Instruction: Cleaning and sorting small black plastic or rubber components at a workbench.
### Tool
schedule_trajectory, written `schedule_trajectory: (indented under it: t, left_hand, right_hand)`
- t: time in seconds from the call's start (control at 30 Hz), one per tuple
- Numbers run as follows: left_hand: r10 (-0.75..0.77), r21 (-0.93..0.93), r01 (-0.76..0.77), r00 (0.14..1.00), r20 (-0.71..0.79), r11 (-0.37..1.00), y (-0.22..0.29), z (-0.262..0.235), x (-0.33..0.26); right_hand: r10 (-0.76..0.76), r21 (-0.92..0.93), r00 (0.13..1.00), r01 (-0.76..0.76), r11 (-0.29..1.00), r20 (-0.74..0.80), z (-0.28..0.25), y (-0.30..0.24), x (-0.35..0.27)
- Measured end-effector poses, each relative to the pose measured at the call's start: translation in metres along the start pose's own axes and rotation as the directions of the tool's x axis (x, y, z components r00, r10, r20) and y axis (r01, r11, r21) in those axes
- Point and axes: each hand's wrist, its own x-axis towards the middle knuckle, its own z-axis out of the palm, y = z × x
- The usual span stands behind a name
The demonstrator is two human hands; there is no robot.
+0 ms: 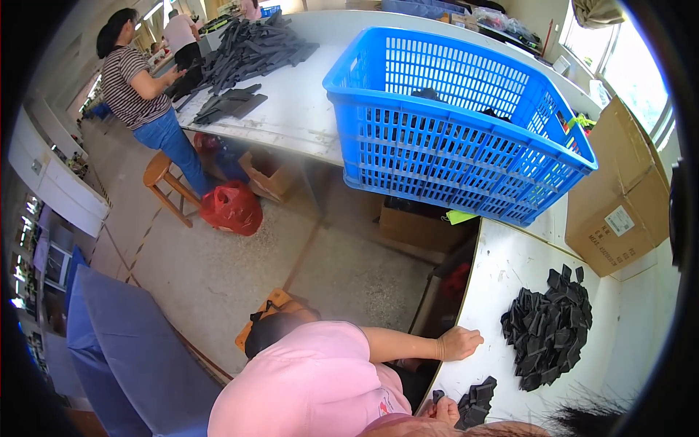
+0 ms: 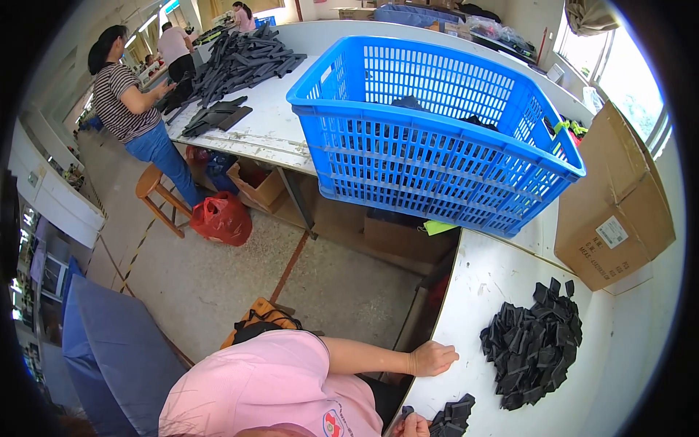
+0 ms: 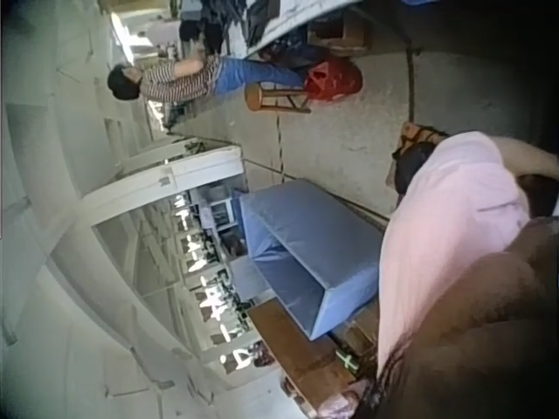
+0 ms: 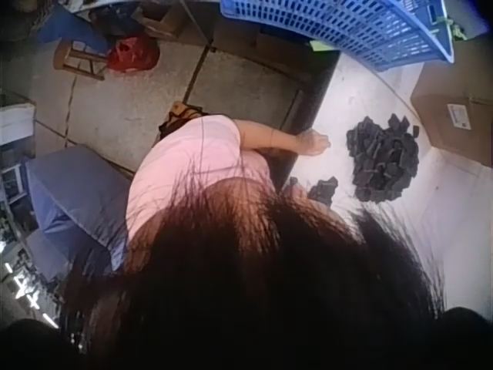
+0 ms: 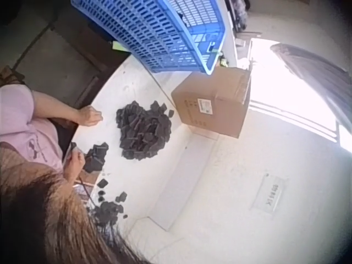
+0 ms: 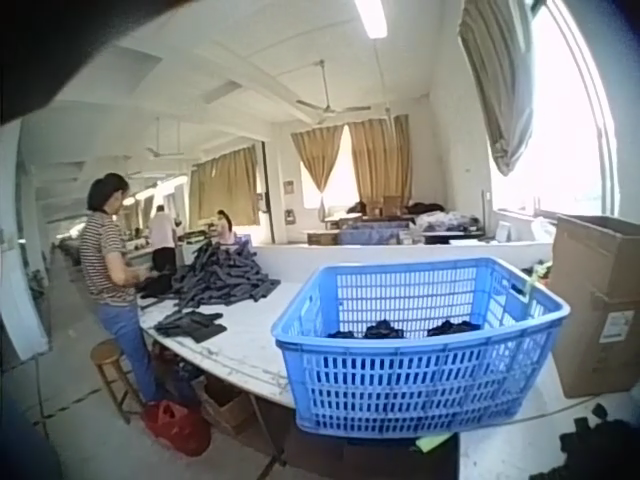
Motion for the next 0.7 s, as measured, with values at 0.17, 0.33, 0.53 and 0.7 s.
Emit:
schedule_trajectory:
  t: [0.17,0.33,0.53,0.7]
  left_hand:
    - [-0.001,-0.001,0.001,1.000,0.006,1.000,0.001,0.000,0.001]
    - [0.021,0.017,-0.021,1.000,-0.003,1.000,-0.001,0.001,0.001]
    - [0.026,0.011,-0.026,1.000,0.013,1.000,-0.002,0.002,0.001]
    - [0.022,0.022,-0.023,0.999,0.026,0.999,-0.002,0.001,0.001]
  right_hand:
    - [0.059,0.073,0.997,-0.056,0.996,-0.042,0.002,-0.003,-0.009]
    - [0.122,0.154,0.990,-0.109,0.982,-0.076,0.004,-0.007,-0.018]
    - [0.207,0.245,0.974,-0.178,0.953,-0.097,0.005,-0.009,-0.024]
    - [0.275,0.318,0.956,-0.230,0.920,-0.102,0.006,-0.013,-0.028]
